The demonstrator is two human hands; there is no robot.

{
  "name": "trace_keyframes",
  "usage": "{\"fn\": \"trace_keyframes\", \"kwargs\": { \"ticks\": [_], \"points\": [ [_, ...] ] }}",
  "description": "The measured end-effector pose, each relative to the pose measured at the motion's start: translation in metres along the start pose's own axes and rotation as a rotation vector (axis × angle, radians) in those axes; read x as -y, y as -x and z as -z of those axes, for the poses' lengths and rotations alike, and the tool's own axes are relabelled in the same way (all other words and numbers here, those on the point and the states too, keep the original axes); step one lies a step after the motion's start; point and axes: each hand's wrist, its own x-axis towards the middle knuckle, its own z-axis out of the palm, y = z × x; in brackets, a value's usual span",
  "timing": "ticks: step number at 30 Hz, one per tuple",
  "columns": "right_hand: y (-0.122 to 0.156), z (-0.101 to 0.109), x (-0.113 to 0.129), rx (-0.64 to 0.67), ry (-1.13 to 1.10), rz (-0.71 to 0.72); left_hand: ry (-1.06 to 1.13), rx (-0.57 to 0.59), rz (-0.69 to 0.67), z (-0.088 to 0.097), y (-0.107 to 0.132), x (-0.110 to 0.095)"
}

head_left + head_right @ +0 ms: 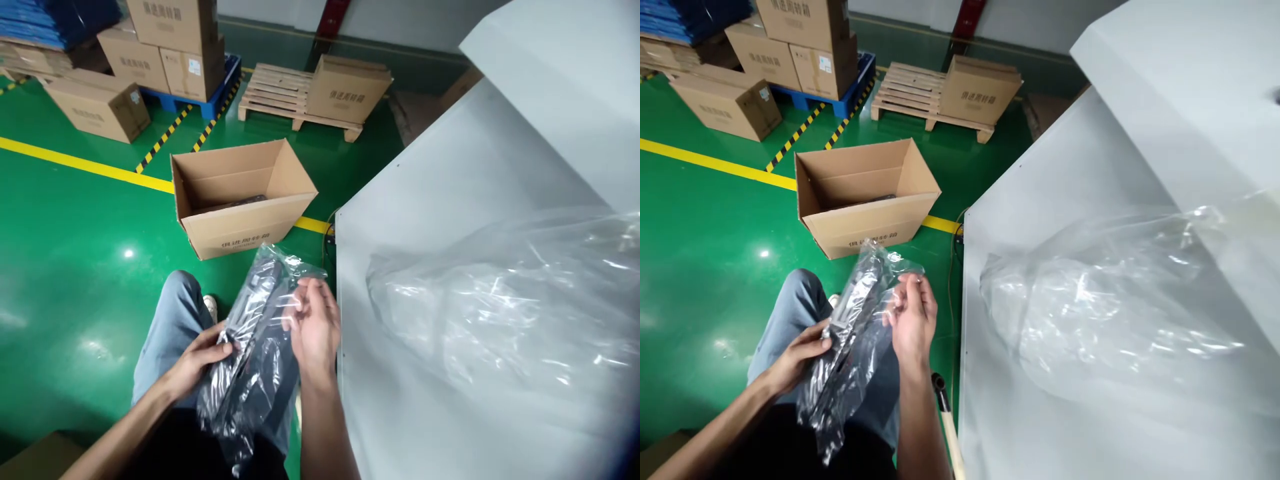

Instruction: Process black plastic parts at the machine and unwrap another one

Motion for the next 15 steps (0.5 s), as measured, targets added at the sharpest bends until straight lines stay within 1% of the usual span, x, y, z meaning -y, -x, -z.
{"fn": "trace_keyframes", "kwargs": {
  "ticks": [2,3,5,7,9,11,13,15],
  "points": [
    [0.01,-0.005,0.004,0.06,0.037,0.057,-0.045,0.073,-0.082,-0.007,-0.009,-0.004],
    [0.014,-0.006,0.006,0.097,0.071,0.08,-0.085,0.082,-0.133,-0.012,-0.013,-0.006],
    [0.02,-0.007,0.009,0.149,0.156,0.115,-0.165,0.041,-0.213,-0.023,-0.02,-0.006],
    [0.02,-0.004,0.011,0.107,0.231,0.15,-0.214,-0.021,-0.248,-0.032,-0.024,-0.005],
    [0.015,0.003,0.011,-0.002,0.275,0.19,-0.23,-0.04,-0.235,-0.035,-0.023,-0.004],
    [0.008,0.01,0.011,-0.082,0.28,0.192,-0.231,-0.003,-0.18,-0.034,-0.019,-0.005],
    [0.003,0.015,0.01,-0.094,0.268,0.163,-0.223,0.032,-0.124,-0.032,-0.015,-0.007],
    [0.002,0.018,0.008,-0.097,0.268,0.146,-0.227,0.017,-0.091,-0.03,-0.013,-0.008]
  ]
}}
